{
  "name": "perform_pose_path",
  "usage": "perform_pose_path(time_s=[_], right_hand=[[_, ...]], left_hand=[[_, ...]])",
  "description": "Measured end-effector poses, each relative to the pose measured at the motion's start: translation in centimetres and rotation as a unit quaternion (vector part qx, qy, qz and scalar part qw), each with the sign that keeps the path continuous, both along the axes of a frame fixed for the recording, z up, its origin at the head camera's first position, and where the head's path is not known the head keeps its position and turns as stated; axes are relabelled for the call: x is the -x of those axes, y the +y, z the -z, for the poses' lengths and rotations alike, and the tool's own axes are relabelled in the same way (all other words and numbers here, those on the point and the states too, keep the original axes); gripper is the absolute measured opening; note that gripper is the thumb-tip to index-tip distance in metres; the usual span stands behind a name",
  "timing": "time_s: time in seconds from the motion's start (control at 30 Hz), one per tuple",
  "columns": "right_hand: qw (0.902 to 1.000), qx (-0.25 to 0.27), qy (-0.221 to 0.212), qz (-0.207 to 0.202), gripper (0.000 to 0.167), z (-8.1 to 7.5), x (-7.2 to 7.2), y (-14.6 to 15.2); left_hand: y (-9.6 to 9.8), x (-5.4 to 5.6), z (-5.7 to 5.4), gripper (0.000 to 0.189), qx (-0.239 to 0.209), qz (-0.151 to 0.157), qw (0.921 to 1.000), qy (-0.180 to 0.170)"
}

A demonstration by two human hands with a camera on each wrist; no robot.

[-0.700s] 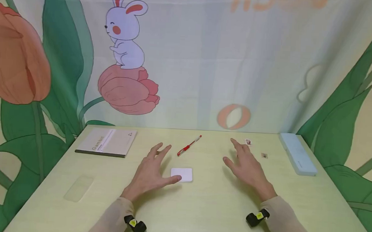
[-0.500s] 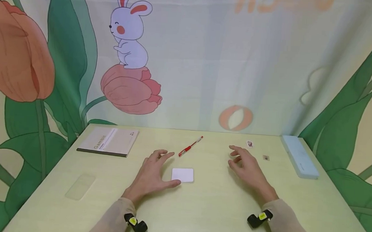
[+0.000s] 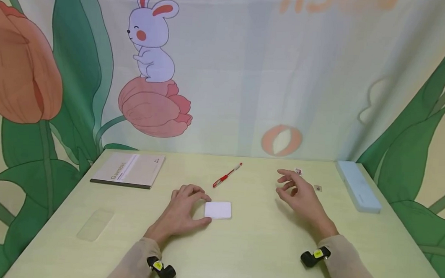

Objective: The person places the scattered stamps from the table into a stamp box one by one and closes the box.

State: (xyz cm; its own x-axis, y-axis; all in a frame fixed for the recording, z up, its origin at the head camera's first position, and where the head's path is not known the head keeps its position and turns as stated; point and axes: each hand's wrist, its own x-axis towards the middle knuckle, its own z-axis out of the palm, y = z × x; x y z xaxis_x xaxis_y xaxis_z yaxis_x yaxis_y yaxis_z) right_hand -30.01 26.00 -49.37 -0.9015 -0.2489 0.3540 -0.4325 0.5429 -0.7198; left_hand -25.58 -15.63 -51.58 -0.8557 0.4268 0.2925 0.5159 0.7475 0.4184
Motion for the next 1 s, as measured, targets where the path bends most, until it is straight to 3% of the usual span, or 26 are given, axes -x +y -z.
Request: perform_pose_path(time_s=[0.23, 0.6, 0.8, 1.0], right_hand=[[0.9995, 0.0, 0.023, 0.021, 0.062, -1.2, 0.9, 1.8], [0.999, -0.008, 0.012, 0.043, 0.069, -3.4, 3.6, 4.8], [0.9983, -0.016, -0.035, 0.043, 0.082, -3.4, 5.3, 6.3], [0.9938, -0.037, -0.097, 0.04, 0.08, -2.6, 6.4, 7.4]], left_hand=[[-0.3, -0.2, 0.2, 0.052, -0.004, 0.001, 1.0, 0.003], [-0.5, -0.2, 0.3, 0.051, -0.017, 0.006, 0.9998, 0.003], [-0.5, -0.1, 0.5, 0.051, -0.019, 0.006, 0.9997, 0.012], [-0.3, 0.0, 0.3, 0.051, -0.014, 0.006, 0.9999, 0.006]])
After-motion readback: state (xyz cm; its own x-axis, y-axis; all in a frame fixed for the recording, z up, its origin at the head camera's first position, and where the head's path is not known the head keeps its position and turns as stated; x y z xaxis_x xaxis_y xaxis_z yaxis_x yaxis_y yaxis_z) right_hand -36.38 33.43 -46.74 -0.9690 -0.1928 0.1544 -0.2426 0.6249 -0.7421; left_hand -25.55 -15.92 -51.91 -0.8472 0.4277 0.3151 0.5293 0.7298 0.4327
